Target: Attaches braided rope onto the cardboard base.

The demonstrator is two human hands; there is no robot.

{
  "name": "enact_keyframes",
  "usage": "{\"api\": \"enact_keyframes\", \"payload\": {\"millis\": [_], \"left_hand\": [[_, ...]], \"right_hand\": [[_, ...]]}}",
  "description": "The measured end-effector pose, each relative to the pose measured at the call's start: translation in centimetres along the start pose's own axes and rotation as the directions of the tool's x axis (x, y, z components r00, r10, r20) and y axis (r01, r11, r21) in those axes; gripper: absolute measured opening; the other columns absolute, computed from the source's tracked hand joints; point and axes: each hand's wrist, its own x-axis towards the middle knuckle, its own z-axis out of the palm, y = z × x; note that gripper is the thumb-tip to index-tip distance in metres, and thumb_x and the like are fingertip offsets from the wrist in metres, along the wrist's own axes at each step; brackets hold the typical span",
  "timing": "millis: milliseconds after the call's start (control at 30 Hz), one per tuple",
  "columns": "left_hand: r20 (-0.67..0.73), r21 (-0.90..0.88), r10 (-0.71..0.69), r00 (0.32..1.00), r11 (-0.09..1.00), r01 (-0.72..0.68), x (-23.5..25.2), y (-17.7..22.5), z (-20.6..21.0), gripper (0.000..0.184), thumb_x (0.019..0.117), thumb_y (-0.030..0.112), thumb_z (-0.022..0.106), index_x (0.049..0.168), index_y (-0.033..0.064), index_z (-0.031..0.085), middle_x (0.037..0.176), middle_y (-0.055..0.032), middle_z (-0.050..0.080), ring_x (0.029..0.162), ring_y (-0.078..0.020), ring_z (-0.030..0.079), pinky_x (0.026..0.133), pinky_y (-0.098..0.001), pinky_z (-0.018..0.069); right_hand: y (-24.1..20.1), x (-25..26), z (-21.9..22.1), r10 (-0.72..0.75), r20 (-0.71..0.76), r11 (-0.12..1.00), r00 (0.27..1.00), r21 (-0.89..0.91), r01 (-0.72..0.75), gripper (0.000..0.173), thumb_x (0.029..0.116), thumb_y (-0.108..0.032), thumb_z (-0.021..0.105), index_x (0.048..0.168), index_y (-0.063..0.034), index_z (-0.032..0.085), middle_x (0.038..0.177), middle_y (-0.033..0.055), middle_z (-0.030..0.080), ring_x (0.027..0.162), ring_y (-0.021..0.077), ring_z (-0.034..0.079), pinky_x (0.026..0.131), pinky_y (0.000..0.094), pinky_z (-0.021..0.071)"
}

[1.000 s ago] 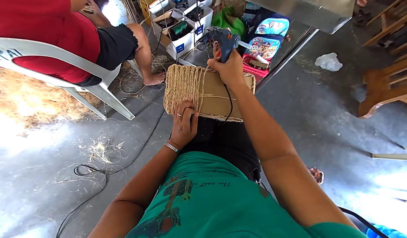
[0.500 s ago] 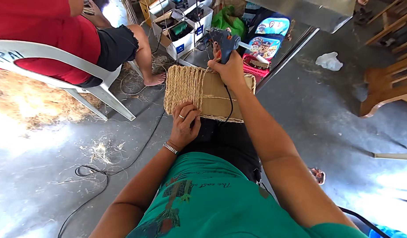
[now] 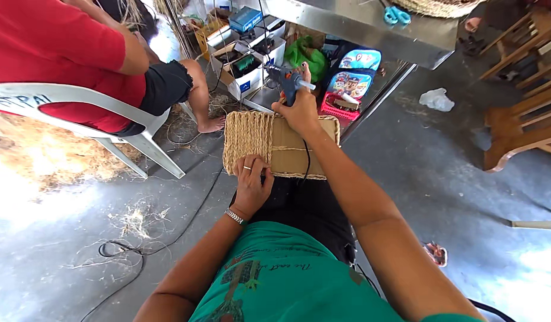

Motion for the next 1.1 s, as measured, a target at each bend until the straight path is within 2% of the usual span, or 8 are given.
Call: {"api": "enact_keyframes", "payload": {"millis": [100,200,467,667,733,867,1033,1100], "left_hand": [[-0.001,-0.014,0.005,1.000,1.000,-0.005,0.0,0.1,0.1,0.010,0.0953,0.017,0.060,0.094,0.0109,0.068,0.131,-0.0085,0.060,0.124,-0.0272,0.053,0.105,-0.0496,0.0388],[0.022,-0.002,0.023,0.999,1.000,-0.023,0.2,0.2,0.2,0.014,0.0953,0.015,0.058,0.082,0.0133,0.062,0.151,0.0007,0.054,0.134,-0.0252,0.049,0.105,-0.0495,0.0382],[0.025,-0.011,0.029,0.999,1.000,-0.029,0.0,-0.4,0.5,0.016,0.0975,0.014,0.053,0.083,0.0129,0.060,0.144,0.0008,0.060,0.135,-0.0246,0.049,0.110,-0.0498,0.0343],[0.112,0.086,0.005,0.994,0.996,-0.014,0.8,0.4,-0.4,0.024,0.1047,0.020,0.041,0.108,0.0127,0.064,0.135,-0.0015,0.063,0.128,-0.0233,0.053,0.108,-0.0494,0.0351],[0.124,0.122,-0.001,0.992,0.992,-0.014,1.8,0.6,-0.9,0.030,0.1064,0.019,0.041,0.122,0.0132,0.066,0.121,-0.0034,0.068,0.113,-0.0254,0.059,0.100,-0.0490,0.0418],[0.129,0.132,0.016,0.991,0.991,-0.033,3.5,0.3,-0.9,0.027,0.1045,0.018,0.046,0.123,0.0118,0.066,0.105,-0.0081,0.068,0.097,-0.0278,0.063,0.084,-0.0459,0.0510],[0.144,0.159,-0.002,0.990,0.987,-0.021,3.4,0.4,-0.4,0.034,0.1037,0.017,0.041,0.127,0.0119,0.065,0.120,-0.0141,0.068,0.115,-0.0343,0.063,0.097,-0.0549,0.0498],[0.108,0.224,0.031,0.994,0.973,-0.055,3.2,0.5,-0.2,0.039,0.1010,0.017,0.043,0.134,0.0182,0.063,0.135,-0.0135,0.061,0.123,-0.0365,0.058,0.100,-0.0573,0.0451]], "right_hand": [[0.2,0.4,0.7,-0.078,-0.022,0.997,0.997,-0.011,0.078,0.038,0.0870,-0.027,0.081,0.113,-0.0008,0.069,0.101,0.0135,0.073,0.094,0.0238,0.071,0.090,0.0447,0.0568],[0.2,0.3,1.2,-0.066,-0.048,0.998,0.997,-0.008,0.066,0.039,0.0878,-0.024,0.080,0.117,-0.0004,0.068,0.102,0.0131,0.072,0.094,0.0241,0.071,0.090,0.0451,0.0571],[-0.1,0.5,1.9,-0.132,-0.068,0.990,0.989,-0.059,0.128,0.047,0.0866,-0.017,0.079,0.124,0.0052,0.063,0.109,0.0192,0.071,0.102,0.0295,0.070,0.096,0.0468,0.0555],[-0.1,0.1,2.2,-0.062,-0.025,0.992,0.998,-0.115,0.059,0.044,0.0911,-0.022,0.076,0.125,0.0028,0.064,0.108,0.0208,0.072,0.101,0.0341,0.071,0.094,0.0524,0.0552],[0.2,0.1,2.4,-0.072,-0.055,0.992,0.996,-0.103,0.066,0.046,0.0903,-0.022,0.077,0.127,0.0021,0.064,0.108,0.0202,0.073,0.100,0.0337,0.072,0.093,0.0520,0.0560],[-0.3,-0.3,2.4,-0.052,-0.055,0.994,0.997,-0.094,0.046,0.053,0.0912,-0.023,0.077,0.134,0.0028,0.060,0.110,0.0210,0.072,0.102,0.0343,0.071,0.095,0.0519,0.0562],[-0.7,-2.1,2.4,-0.067,-0.107,0.993,0.992,-0.106,0.056,0.045,0.0941,-0.023,0.076,0.130,-0.0019,0.059,0.104,0.0226,0.070,0.093,0.0383,0.071,0.081,0.0565,0.0593],[-0.7,-1.8,2.5,-0.033,-0.098,0.993,0.995,-0.115,0.021,0.044,0.0940,-0.025,0.076,0.129,-0.0020,0.061,0.106,0.0218,0.071,0.097,0.0374,0.071,0.085,0.0561,0.0587]]}}
